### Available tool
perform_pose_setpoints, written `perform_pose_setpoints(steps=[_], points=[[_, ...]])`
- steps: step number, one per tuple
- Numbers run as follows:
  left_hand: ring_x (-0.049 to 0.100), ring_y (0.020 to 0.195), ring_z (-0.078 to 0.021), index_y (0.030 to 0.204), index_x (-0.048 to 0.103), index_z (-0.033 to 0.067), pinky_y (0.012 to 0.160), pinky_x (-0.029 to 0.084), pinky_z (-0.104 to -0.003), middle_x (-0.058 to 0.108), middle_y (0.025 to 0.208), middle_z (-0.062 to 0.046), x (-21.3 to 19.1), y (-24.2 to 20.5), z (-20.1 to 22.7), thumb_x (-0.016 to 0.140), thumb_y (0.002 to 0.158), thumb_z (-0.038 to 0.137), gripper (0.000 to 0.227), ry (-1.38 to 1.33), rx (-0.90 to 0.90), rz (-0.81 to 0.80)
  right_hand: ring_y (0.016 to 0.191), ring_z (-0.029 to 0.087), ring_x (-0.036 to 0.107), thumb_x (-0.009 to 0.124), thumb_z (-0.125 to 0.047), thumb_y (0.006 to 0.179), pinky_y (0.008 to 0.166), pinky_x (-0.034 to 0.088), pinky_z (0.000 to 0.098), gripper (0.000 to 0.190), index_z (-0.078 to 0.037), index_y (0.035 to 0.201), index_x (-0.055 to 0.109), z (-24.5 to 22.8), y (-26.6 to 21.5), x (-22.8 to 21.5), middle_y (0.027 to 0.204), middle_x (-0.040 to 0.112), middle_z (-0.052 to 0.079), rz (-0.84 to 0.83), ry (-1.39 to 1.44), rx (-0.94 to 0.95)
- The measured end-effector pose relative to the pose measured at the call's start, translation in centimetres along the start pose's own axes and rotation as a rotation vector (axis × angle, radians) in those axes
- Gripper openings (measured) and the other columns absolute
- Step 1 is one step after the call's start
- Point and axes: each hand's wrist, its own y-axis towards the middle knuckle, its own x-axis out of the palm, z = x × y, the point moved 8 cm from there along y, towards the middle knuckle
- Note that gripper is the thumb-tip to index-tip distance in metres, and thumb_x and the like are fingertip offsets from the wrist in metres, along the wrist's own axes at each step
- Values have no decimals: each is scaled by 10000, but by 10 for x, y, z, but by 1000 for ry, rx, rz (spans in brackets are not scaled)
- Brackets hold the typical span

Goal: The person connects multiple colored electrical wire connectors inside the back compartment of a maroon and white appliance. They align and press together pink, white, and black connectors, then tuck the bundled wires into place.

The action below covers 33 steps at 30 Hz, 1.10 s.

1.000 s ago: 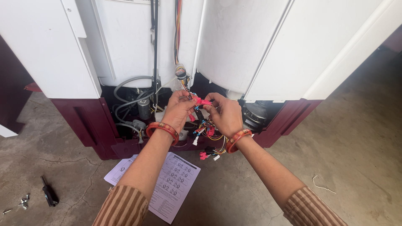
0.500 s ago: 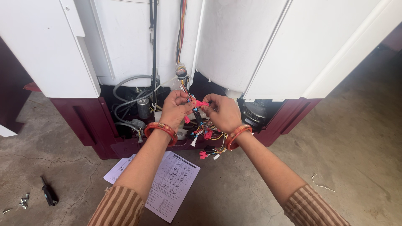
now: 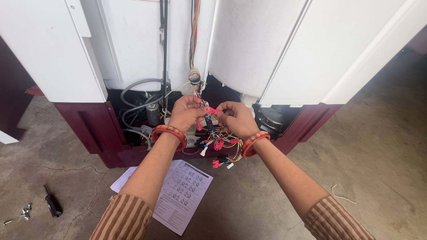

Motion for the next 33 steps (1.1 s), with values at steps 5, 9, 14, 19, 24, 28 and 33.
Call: perform_pose_setpoints(steps=[5,9,14,19,24,28,33], points=[[702,803,-109,1080,579,68,648,564,-229,707,942,-58,-1,-7,4,832,792,81,384,-87,-20,22,575,103,650,745,-92,874,486,496,239,171,1,998,671,3,5,-1,743,739,78,1,287,-62],[657,746,-127,1032,563,60,639,538,-241,703,905,-79,-2,-9,4,871,796,103,390,-143,-32,117,741,118,756,761,-28,841,639,598,222,190,7,1010,682,10,9,2,861,788,90,-23,514,-81],[717,788,-130,1060,522,69,663,557,-257,733,930,-88,-1,-5,4,775,792,16,372,-258,-24,82,812,144,759,719,-134,920,718,633,249,193,12,1046,734,31,6,8,930,767,93,-11,765,54],[722,849,-136,1085,493,82,729,575,-269,701,981,-78,-2,0,-3,747,811,-26,389,-283,-11,60,840,160,734,771,-19,895,764,609,259,168,44,1047,737,31,9,7,960,764,128,-6,720,-39],[711,855,-137,1076,493,88,743,583,-265,679,980,-71,-4,3,-4,762,819,-5,383,-319,55,37,887,161,744,741,48,869,814,612,267,209,32,1075,708,35,12,11,993,758,118,30,762,-35],[714,787,-148,1056,527,80,651,550,-242,678,944,-73,-7,3,-4,821,825,73,374,-238,34,97,940,194,741,698,101,861,870,634,298,292,35,1141,645,33,17,12,1069,724,126,42,835,-79],[764,717,-181,988,504,42,528,515,-218,716,861,-132,-7,-4,11,846,798,74,393,-164,13,132,975,205,735,665,129,868,907,636,308,313,32,1163,623,36,18,11,1108,710,148,68,881,-75]])
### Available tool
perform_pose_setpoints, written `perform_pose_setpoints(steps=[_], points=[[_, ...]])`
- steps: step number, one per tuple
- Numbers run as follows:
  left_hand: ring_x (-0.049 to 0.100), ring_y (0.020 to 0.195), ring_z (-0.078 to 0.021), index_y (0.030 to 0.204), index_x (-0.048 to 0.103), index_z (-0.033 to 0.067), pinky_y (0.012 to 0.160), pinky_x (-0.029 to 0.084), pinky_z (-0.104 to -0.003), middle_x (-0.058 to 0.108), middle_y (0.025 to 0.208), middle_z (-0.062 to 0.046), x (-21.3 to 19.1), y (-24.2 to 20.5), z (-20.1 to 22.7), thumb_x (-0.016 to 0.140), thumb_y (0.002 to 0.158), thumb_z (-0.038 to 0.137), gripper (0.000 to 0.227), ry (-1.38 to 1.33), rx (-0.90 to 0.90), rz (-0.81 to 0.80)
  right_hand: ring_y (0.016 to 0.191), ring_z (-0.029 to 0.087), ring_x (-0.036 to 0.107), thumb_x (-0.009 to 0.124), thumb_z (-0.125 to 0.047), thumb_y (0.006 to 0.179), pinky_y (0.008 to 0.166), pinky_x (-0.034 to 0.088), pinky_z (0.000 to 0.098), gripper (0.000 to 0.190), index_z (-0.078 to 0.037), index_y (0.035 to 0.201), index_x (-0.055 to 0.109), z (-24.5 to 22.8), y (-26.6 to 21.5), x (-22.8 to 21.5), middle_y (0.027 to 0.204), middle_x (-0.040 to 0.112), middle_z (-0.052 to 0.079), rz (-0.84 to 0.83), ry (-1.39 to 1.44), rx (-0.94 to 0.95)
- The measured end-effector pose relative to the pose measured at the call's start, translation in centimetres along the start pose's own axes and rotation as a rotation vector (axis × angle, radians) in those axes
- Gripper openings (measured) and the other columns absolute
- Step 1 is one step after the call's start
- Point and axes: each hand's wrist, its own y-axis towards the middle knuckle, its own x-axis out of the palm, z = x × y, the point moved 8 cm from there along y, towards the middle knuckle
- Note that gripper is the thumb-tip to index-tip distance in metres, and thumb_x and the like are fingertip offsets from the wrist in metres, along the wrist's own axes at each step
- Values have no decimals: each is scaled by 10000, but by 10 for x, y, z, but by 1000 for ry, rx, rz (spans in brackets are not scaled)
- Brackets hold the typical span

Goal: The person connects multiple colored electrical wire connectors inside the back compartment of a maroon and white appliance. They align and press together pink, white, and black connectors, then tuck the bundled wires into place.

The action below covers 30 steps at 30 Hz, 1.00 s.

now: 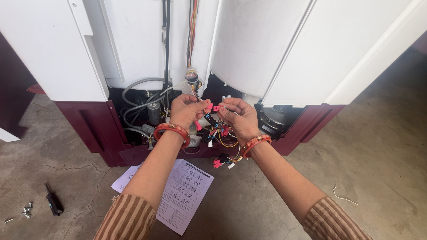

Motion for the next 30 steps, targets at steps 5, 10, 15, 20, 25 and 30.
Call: perform_pose_setpoints(steps=[5,10,15,20,25,30], points=[[756,666,-167,943,510,41,484,499,-210,742,823,-145,6,-8,7,856,775,85,387,15,-22,3,962,202,737,674,132,861,897,629,311,281,22,1113,620,-2,-1,-2,1105,710,141,21,13,-44],[732,652,-139,925,535,44,483,489,-201,738,812,-124,4,-10,9,890,762,127,400,101,-17,44,950,196,737,694,125,867,882,624,309,254,29,1092,627,-4,-2,-1,1085,718,139,31,-6,-85],[711,646,-114,923,561,45,493,491,-189,753,807,-115,3,-8,6,892,765,152,382,155,-43,14,941,187,737,694,123,847,877,632,300,280,4,1089,620,-4,-3,-2,1065,715,129,44,-17,-65],[725,656,-118,931,549,46,493,493,-190,747,820,-109,4,-7,3,868,776,108,359,121,-37,21,941,193,730,712,128,852,871,627,305,287,40,1107,616,-7,-3,3,1071,716,141,27,-100,-87],[735,659,-158,923,515,33,484,489,-223,718,830,-125,7,-1,-1,852,785,44,365,81,-9,18,941,175,738,677,81,885,849,623,274,352,34,1213,557,-10,1,9,1066,726,151,-22,-255,-64],[735,661,-157,925,507,38,508,496,-229,727,836,-120,5,2,-9,833,793,23,352,77,3,10,918,199,738,644,61,911,826,636,287,409,31,1281,472,-3,10,11,1020,676,157,-128,-300,31]])
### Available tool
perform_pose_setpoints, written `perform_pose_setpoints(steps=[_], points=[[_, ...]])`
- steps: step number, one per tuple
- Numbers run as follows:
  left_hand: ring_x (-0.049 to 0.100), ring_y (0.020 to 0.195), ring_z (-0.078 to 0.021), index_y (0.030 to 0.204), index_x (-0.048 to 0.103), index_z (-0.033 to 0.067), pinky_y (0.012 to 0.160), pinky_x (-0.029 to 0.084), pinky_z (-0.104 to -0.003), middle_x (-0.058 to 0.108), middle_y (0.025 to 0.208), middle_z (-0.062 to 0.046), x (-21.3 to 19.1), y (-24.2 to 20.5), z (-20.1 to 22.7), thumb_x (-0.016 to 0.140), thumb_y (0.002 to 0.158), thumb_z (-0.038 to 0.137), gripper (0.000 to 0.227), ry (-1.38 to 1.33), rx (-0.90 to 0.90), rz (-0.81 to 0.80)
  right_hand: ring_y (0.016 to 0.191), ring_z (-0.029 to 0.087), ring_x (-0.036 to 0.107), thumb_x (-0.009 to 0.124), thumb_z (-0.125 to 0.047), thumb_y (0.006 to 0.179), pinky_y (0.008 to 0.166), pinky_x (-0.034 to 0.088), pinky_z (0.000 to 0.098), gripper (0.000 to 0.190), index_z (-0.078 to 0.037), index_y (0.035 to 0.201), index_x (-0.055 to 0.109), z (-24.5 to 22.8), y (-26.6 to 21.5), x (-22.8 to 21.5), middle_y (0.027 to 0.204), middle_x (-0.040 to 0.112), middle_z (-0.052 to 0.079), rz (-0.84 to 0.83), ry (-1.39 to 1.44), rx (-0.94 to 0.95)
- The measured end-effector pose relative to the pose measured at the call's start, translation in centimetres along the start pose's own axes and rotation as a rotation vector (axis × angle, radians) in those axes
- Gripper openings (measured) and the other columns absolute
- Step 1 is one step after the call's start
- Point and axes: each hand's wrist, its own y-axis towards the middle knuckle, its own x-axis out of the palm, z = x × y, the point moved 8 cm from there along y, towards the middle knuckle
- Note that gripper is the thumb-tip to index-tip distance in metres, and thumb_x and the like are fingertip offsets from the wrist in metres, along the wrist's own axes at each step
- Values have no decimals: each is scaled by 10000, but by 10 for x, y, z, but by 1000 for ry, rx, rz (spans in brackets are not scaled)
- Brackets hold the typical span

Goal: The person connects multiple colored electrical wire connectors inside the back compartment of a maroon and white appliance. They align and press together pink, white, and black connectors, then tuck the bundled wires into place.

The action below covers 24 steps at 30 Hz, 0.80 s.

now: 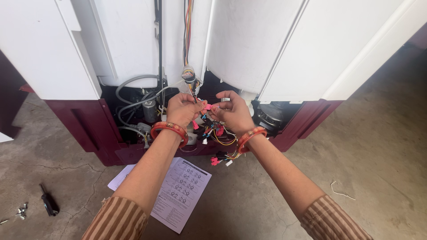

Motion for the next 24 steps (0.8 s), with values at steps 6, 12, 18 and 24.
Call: perform_pose_setpoints(steps=[6,12,18,24], points=[[726,655,-167,932,531,9,526,512,-260,737,825,-142,12,-5,7,830,778,-17,337,45,145,21,872,164,703,624,26,941,760,587,272,405,10,1271,391,20,11,-11,1045,656,144,105,-83,37],[752,687,-124,876,565,16,638,579,-254,772,773,-120,19,-25,17,874,773,64,329,284,209,205,837,150,665,618,53,912,706,536,263,390,24,1240,407,17,10,-17,1026,685,140,238,-370,-88],[743,678,-143,909,585,13,611,575,-274,763,785,-110,16,-21,21,864,760,39,317,250,215,230,960,149,710,572,-6,992,867,598,266,327,18,1269,399,27,16,-12,1093,664,139,72,22,-76],[761,692,-160,932,549,-11,616,583,-272,749,823,-127,16,-12,9,792,834,-14,262,75,223,172,959,218,702,588,56,965,874,613,295,400,45,1302,373,30,22,-23,1081,625,168,103,143,-48]])
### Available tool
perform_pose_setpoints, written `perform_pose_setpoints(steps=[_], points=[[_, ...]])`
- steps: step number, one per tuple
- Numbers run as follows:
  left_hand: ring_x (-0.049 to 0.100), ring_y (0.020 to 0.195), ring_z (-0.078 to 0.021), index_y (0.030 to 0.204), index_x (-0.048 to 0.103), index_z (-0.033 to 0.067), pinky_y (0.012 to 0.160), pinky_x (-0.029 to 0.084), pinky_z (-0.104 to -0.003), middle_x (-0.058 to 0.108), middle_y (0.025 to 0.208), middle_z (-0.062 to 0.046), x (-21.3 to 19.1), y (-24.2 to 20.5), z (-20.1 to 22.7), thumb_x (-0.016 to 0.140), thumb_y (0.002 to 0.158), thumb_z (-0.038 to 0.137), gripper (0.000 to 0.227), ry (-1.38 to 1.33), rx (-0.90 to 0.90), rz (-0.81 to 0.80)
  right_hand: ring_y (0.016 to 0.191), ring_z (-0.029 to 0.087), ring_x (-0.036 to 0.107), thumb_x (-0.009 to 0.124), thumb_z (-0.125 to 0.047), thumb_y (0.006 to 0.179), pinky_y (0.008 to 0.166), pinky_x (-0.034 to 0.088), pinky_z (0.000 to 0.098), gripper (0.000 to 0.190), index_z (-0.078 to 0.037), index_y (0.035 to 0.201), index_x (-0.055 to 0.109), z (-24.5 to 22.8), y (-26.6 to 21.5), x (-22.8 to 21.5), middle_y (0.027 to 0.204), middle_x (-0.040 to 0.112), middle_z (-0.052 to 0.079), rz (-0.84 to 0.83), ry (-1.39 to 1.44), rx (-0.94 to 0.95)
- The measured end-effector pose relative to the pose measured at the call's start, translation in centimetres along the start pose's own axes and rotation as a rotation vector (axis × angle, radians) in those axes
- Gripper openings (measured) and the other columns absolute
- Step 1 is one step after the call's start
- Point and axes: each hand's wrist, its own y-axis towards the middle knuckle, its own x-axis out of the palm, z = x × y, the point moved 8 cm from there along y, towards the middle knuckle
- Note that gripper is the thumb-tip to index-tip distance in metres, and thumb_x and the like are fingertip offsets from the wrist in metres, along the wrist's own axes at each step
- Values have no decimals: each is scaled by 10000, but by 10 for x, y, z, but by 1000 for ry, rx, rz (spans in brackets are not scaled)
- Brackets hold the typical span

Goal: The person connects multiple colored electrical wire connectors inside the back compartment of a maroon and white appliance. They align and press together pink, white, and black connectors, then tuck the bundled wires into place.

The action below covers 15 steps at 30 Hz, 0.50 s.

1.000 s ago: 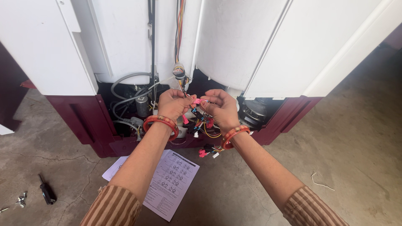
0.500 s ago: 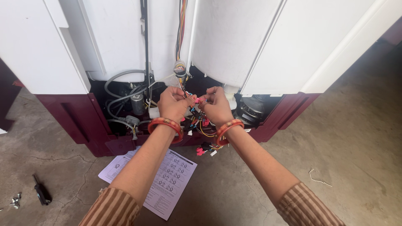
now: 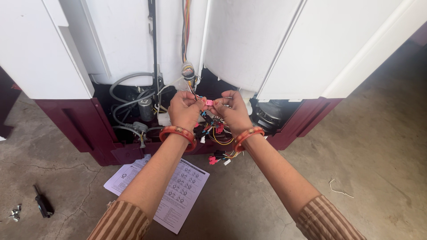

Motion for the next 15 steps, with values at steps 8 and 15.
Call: perform_pose_setpoints(steps=[8,15], points=[[755,699,-179,916,548,14,567,536,-252,735,842,-123,7,17,-19,779,821,-34,255,-89,-144,-114,939,261,738,632,112,898,867,642,308,480,93,1316,397,-12,2,-4,1054,665,199,47,48,94],[756,703,-188,911,552,1,532,500,-250,734,843,-146,21,20,-25,794,839,-27,254,-93,-100,-227,909,272,755,634,112,894,837,651,318,389,90,1241,461,-15,1,-15,1019,696,206,45,49,105]])
